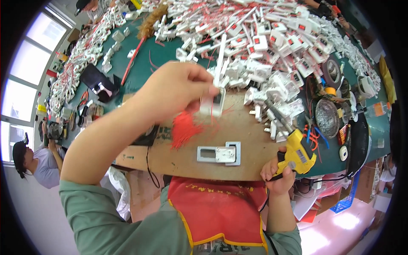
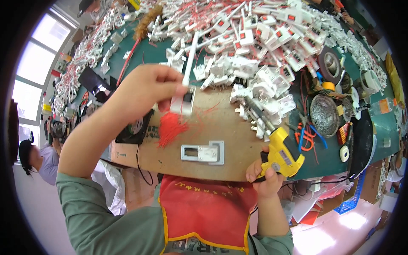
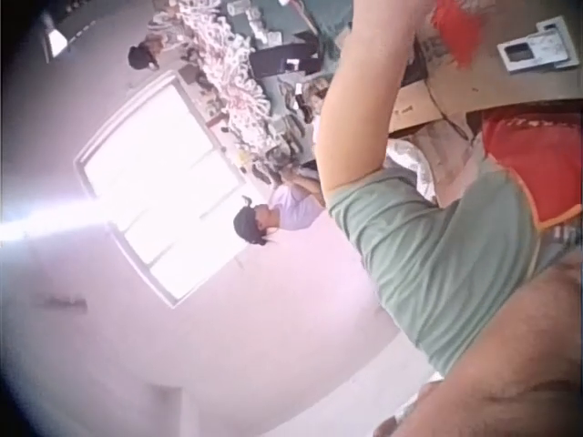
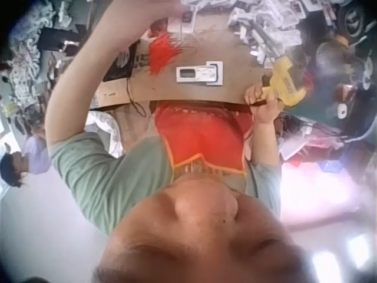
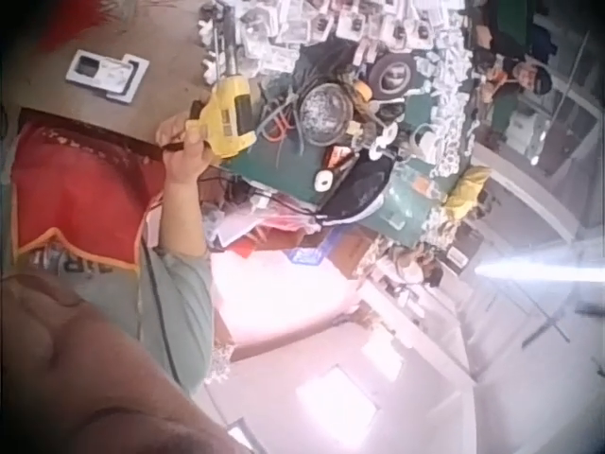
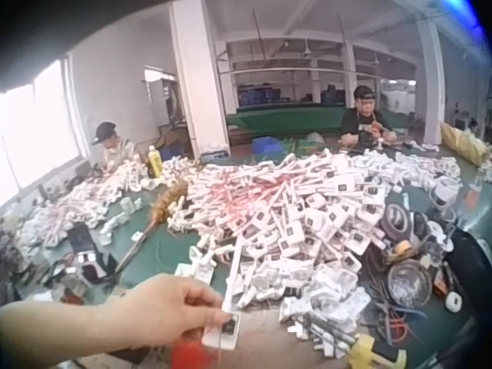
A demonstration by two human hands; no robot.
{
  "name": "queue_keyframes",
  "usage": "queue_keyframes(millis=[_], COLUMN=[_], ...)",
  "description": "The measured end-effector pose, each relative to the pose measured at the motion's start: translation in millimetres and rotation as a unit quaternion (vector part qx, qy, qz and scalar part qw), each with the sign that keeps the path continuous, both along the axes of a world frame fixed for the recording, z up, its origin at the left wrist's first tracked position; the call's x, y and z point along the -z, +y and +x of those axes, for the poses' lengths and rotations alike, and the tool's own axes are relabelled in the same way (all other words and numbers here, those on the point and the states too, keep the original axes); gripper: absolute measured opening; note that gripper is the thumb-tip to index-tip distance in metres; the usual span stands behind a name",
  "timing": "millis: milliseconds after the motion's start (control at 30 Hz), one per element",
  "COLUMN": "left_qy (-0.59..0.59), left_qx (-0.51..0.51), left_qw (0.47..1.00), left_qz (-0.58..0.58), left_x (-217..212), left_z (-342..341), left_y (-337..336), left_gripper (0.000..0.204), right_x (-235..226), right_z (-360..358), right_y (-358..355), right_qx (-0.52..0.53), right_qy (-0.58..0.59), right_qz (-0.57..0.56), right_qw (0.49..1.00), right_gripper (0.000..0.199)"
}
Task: Soldering wires onto small white plastic electrical components at a workbench.
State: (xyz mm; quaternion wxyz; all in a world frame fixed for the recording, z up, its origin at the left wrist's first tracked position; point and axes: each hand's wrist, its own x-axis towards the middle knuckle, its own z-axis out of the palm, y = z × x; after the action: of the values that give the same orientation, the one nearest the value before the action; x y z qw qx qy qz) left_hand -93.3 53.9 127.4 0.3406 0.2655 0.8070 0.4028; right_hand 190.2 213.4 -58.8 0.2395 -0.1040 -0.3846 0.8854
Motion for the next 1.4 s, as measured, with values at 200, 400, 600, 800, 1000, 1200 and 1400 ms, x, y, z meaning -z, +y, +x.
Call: queue_keyframes(millis=[200, 400, 600, 800, 1000, 1200, 1400], left_qy=[-0.216, -0.018, 0.103, 0.141, 0.132, 0.189, 0.451], left_qx=[-0.094, -0.09, 0.02, 0.05, 0.023, 0.045, 0.243], left_qw=[0.97, 0.993, 0.994, 0.988, 0.988, 0.979, 0.852], left_qz=[0.052, 0.069, 0.033, 0.043, 0.072, 0.061, 0.109], left_x=[40, 99, 106, 114, 123, 119, 128], left_z=[88, 91, 79, 73, 70, 74, 92], left_y=[-85, -91, -73, -73, -72, -75, -88], left_gripper=[0.018, 0.02, 0.021, 0.019, 0.018, 0.022, 0.028], right_x=[-8, -8, -9, -10, -11, -8, -10], right_z=[-5, -6, -3, -5, -6, -6, -6], right_y=[1, 1, -1, -1, 1, 1, 0], right_qx=[-0.006, 0.002, 0.014, 0.011, 0.0, -0.014, -0.02], right_qy=[-0.017, -0.029, -0.032, -0.025, -0.028, 0.009, 0.019], right_qz=[0.009, 0.005, 0.018, 0.018, 0.02, 0.051, 0.051], right_qw=[1.0, 1.0, 0.999, 0.999, 0.999, 0.999, 0.998], right_gripper=[0.07, 0.073, 0.072, 0.071, 0.072, 0.065, 0.064])
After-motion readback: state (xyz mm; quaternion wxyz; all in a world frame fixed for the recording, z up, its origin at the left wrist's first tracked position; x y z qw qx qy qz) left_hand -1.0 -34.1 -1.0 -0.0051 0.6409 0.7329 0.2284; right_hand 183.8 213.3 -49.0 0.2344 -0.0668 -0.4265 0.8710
